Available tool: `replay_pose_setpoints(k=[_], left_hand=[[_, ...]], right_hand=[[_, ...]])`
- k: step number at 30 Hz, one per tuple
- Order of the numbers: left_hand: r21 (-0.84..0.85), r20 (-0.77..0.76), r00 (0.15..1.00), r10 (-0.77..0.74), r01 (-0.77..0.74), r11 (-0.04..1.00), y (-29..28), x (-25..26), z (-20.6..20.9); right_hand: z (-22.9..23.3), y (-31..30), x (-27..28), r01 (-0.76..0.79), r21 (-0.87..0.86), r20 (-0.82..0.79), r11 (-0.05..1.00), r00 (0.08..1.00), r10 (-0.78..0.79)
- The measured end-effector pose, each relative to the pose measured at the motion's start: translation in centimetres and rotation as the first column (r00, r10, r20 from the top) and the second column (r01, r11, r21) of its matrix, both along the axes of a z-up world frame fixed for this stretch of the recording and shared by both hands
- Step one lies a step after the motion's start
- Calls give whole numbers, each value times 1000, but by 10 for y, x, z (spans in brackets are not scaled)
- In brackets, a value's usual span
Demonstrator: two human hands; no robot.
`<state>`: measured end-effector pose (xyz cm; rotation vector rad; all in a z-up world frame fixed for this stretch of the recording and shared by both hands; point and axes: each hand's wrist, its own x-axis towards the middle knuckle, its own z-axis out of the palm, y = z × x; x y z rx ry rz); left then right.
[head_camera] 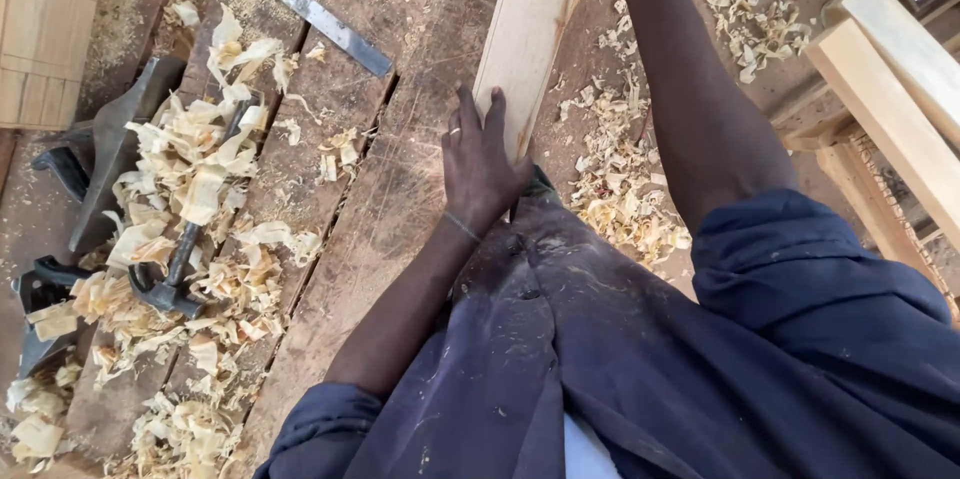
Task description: Marking wooden planks with a pencil and a try square for cutting or assembly
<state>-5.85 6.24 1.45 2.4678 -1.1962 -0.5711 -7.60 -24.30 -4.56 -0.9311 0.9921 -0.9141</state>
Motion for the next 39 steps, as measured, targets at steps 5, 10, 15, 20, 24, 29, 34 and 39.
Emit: replay_pose_setpoints(k=[5,10,15,20,24,29,34,39], left_hand=[[-69,-13,1000,-3,2,998,-29,9,-5],[-52,9,1000,-22,22,998,-34,18,-24],[-261,-267,960,80,-152,953,-27,30,-28],[-312,-489,836,249,-434,845,-26,30,-35],[-346,-579,781,235,-497,796,-22,31,-42],[-337,-679,694,237,-583,739,-20,34,-47],[-314,-736,633,240,-633,708,-20,36,-46],[-381,-722,666,186,-608,697,-20,38,-56]], right_hand=[[5,10,-2,4,-2,-9,1000,1000,-5],[17,37,-9,17,-1,-18,1000,1000,-17],[33,111,-43,-30,14,-159,999,987,32],[42,192,-74,-63,90,-179,994,981,78],[48,238,-92,-32,189,-203,981,976,71],[57,283,-111,-45,286,-101,957,992,77],[45,253,-98,-83,173,-197,981,973,117],[35,210,-78,-6,83,-125,997,992,16]])
